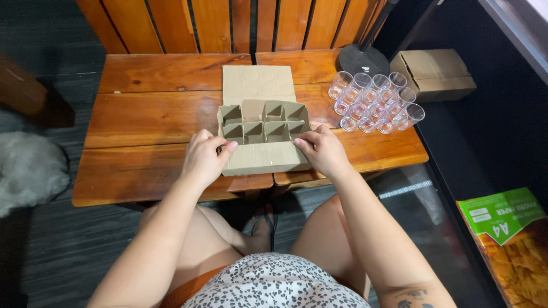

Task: The person unboxes glass shot glasses from a cardboard box, places them individually onto a wooden table, and then re-packs them into the dividers within the same cardboard box before closing it.

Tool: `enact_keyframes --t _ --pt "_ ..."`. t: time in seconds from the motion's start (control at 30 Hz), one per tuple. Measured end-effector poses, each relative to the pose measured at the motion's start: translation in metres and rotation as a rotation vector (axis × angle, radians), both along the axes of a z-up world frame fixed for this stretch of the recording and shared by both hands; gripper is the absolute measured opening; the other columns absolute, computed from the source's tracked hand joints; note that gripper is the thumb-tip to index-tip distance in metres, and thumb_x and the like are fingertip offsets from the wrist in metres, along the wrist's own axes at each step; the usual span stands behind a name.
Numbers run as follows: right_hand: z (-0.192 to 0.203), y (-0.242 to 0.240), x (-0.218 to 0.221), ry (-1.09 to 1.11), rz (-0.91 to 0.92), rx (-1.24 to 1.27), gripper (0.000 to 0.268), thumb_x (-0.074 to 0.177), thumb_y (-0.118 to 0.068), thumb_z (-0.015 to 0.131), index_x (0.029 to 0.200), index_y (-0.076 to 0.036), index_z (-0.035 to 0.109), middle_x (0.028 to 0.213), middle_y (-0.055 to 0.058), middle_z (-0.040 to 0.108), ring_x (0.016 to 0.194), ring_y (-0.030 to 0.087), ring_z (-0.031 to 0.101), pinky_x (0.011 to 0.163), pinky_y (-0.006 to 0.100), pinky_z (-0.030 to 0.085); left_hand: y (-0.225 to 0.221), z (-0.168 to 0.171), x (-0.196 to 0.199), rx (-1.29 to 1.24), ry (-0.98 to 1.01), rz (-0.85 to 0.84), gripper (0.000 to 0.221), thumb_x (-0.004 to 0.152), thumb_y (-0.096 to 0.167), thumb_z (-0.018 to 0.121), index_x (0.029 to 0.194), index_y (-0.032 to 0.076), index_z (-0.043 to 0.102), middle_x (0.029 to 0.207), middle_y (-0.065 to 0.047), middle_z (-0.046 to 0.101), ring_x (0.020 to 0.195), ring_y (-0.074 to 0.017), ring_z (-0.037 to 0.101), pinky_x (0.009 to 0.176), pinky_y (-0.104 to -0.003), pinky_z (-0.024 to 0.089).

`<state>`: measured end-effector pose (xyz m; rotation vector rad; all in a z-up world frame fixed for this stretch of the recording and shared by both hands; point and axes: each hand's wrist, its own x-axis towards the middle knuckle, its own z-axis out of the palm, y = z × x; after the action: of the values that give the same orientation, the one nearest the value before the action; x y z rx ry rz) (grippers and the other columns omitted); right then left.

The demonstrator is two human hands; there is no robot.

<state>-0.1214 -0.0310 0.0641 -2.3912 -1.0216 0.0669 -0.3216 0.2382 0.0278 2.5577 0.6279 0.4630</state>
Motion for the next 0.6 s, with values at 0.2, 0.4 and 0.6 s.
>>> enact_keyframes --t 0.2,0.4,0.6 --pt "-0.026 0.014 0.003 0.171 -0.217 0.290 0.043 0.084 -0.036 0.088 0.115 -0.020 0.062 0.105 0.005 0.058 0.103 0.024 0.068 0.089 0.040 0.055 -0.017 0.006 0.001 -0.497 -0.257 0.070 0.063 0.090 0.035 0.080 0.141 0.016 0.049 0.140 -0.016 0.042 0.139 -0.0402 0.046 0.118 -0.050 0.038" --pt "-0.014 0.016 -0.018 0.482 -0.207 0.621 0.076 0.089 -0.015 0.083 0.152 -0.004 0.043 0.137 0.028 0.061 0.131 0.041 0.059 0.106 0.050 0.052 -0.022 0.033 0.004 -0.913 -0.423 0.130 0.092 0.091 0.038 0.082 0.157 -0.003 0.031 0.155 -0.033 0.035 0.150 -0.0453 0.036 0.124 -0.056 0.031" --pt "-0.005 0.036 -0.026 0.730 -0.161 0.781 0.059 0.108 -0.023 0.060 0.158 -0.001 0.039 0.157 0.034 0.041 0.151 0.044 0.035 0.122 0.053 0.034 0.023 0.003 0.062 -1.029 -0.591 0.240 0.069 0.112 0.043 0.051 0.153 -0.010 0.034 0.157 -0.036 0.037 0.148 -0.0503 0.035 0.124 -0.058 0.029"
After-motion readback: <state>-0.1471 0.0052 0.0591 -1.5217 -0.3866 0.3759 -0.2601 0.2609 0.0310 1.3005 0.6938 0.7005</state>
